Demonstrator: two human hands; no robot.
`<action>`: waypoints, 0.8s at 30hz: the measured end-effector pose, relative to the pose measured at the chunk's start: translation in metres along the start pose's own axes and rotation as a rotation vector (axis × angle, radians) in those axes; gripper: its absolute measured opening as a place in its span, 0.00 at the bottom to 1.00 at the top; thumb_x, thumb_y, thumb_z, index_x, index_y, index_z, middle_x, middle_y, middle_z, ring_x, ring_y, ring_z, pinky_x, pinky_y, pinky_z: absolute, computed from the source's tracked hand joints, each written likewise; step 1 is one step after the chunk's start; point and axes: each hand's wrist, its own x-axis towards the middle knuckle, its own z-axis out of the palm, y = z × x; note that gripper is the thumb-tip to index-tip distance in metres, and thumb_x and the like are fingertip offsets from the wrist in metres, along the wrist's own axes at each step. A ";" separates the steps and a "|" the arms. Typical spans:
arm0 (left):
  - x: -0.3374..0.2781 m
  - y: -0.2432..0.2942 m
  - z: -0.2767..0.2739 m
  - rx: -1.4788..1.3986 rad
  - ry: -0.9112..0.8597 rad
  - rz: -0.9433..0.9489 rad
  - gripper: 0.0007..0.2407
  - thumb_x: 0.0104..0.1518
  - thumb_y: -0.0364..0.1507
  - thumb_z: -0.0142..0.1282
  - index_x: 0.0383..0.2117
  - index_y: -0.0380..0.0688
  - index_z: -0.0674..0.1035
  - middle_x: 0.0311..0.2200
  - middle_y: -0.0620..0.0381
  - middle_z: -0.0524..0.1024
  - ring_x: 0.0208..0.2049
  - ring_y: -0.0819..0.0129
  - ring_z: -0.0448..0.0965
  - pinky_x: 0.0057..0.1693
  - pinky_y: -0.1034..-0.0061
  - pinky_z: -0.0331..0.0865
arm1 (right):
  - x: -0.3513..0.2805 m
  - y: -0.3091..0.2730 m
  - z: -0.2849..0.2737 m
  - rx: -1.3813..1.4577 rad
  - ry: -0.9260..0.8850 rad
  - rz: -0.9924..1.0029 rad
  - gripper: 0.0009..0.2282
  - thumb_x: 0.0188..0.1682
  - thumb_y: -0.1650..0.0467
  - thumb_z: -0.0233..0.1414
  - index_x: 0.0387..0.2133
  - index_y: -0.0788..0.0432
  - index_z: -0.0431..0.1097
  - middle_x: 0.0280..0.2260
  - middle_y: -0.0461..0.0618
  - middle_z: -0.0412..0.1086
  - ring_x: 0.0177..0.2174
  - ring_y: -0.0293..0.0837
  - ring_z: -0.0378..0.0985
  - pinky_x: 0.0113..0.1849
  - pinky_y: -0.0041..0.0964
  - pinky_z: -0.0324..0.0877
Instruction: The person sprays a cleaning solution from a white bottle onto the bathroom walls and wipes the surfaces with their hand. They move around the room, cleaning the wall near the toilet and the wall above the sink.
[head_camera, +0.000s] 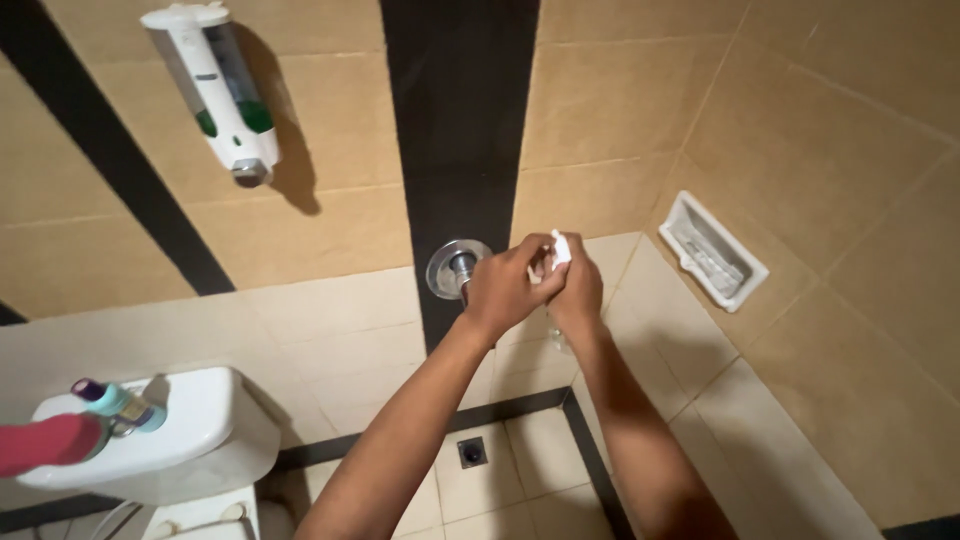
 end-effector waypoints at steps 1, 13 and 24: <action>-0.001 -0.002 0.004 0.014 0.009 0.002 0.14 0.54 0.38 0.65 0.42 0.48 0.80 0.27 0.56 0.83 0.28 0.60 0.85 0.33 0.71 0.76 | -0.001 0.001 -0.001 0.001 -0.013 0.046 0.13 0.53 0.70 0.53 0.49 0.60 0.66 0.32 0.53 0.76 0.34 0.51 0.80 0.37 0.42 0.72; 0.014 -0.011 0.015 -0.120 0.004 0.058 0.13 0.53 0.37 0.65 0.40 0.48 0.80 0.28 0.54 0.83 0.29 0.58 0.85 0.36 0.70 0.78 | 0.009 0.016 -0.004 -0.109 0.022 0.132 0.15 0.50 0.65 0.57 0.48 0.57 0.67 0.34 0.55 0.77 0.36 0.53 0.81 0.38 0.44 0.73; 0.027 -0.060 -0.008 -0.201 -0.089 0.131 0.14 0.50 0.36 0.69 0.40 0.47 0.80 0.31 0.52 0.83 0.32 0.56 0.85 0.37 0.69 0.78 | 0.013 0.012 0.042 -0.195 0.113 0.217 0.11 0.53 0.66 0.55 0.46 0.56 0.69 0.33 0.56 0.77 0.34 0.55 0.80 0.36 0.44 0.73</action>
